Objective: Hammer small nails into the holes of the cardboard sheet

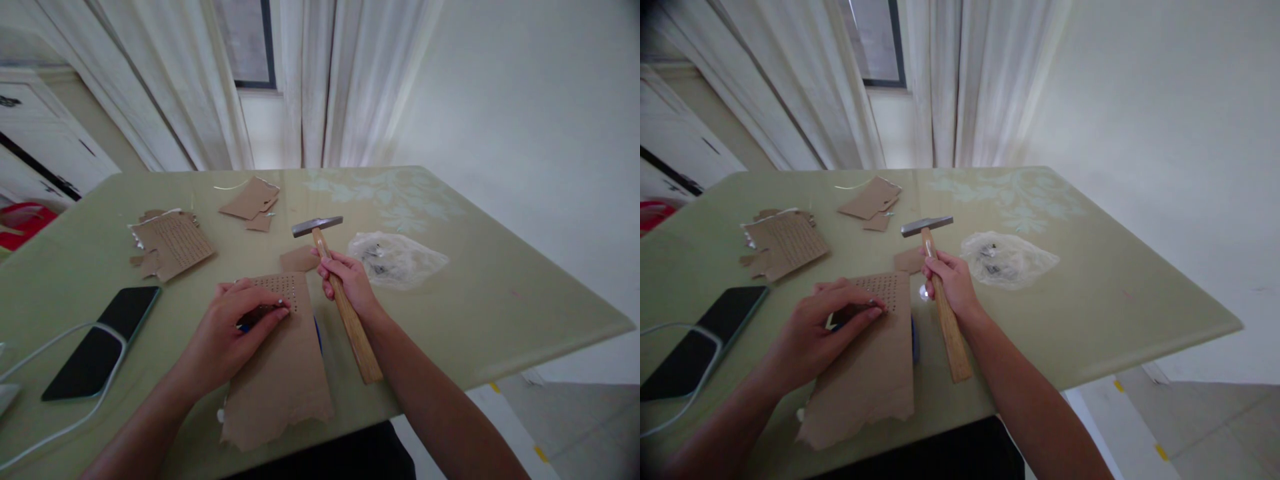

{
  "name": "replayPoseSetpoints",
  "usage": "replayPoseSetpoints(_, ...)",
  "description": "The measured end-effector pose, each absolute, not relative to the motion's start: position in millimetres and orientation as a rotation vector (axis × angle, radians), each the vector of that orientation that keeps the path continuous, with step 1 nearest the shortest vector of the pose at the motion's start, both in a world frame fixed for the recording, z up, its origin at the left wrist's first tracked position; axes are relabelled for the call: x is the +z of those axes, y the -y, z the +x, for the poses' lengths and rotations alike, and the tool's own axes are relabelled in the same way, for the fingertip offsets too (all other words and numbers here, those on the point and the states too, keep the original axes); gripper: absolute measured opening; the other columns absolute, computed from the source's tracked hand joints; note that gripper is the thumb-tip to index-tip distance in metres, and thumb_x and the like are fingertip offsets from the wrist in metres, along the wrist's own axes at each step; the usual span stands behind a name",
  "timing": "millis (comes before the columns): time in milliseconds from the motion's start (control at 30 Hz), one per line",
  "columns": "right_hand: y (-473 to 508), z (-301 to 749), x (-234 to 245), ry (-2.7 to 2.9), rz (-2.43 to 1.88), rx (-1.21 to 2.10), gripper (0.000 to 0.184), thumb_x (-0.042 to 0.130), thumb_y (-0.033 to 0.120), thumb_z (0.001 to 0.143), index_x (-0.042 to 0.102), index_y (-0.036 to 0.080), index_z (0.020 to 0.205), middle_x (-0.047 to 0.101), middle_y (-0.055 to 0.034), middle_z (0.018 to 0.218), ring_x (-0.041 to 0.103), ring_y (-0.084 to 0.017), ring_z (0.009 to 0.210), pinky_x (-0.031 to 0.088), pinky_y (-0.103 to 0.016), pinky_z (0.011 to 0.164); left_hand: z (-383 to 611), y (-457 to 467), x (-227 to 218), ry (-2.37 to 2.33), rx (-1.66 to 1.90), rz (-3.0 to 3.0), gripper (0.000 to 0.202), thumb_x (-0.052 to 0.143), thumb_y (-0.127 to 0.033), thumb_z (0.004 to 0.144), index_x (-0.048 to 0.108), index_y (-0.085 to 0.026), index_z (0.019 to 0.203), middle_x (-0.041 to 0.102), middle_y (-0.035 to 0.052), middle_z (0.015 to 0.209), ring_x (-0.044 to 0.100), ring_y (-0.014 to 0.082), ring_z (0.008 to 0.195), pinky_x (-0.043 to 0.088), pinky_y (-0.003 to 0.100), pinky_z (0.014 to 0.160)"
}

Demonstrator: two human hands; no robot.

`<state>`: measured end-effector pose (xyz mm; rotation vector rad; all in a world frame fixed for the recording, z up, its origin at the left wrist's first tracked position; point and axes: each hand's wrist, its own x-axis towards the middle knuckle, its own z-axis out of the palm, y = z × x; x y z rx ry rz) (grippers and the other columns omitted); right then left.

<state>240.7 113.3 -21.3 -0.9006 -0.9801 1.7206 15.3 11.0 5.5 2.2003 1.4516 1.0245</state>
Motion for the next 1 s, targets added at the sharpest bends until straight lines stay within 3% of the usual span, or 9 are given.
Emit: replayPoseSetpoints(1000,-112.1,239.1,-22.5,1.007,-0.905,1.734,0.041,0.084,0.042,0.075,0.080,0.013,0.103,0.058,0.0063,0.063,0.049,-0.007,0.039,0.034,-0.022,0.037,21.3,-10.1,8.1,-1.395,1.054,2.276,0.011,0.068,-0.027,0.105,0.077,-0.028,0.100,0.081,-0.0033,0.092,0.067,0.0193,0.082,0.038,0.039,0.081)
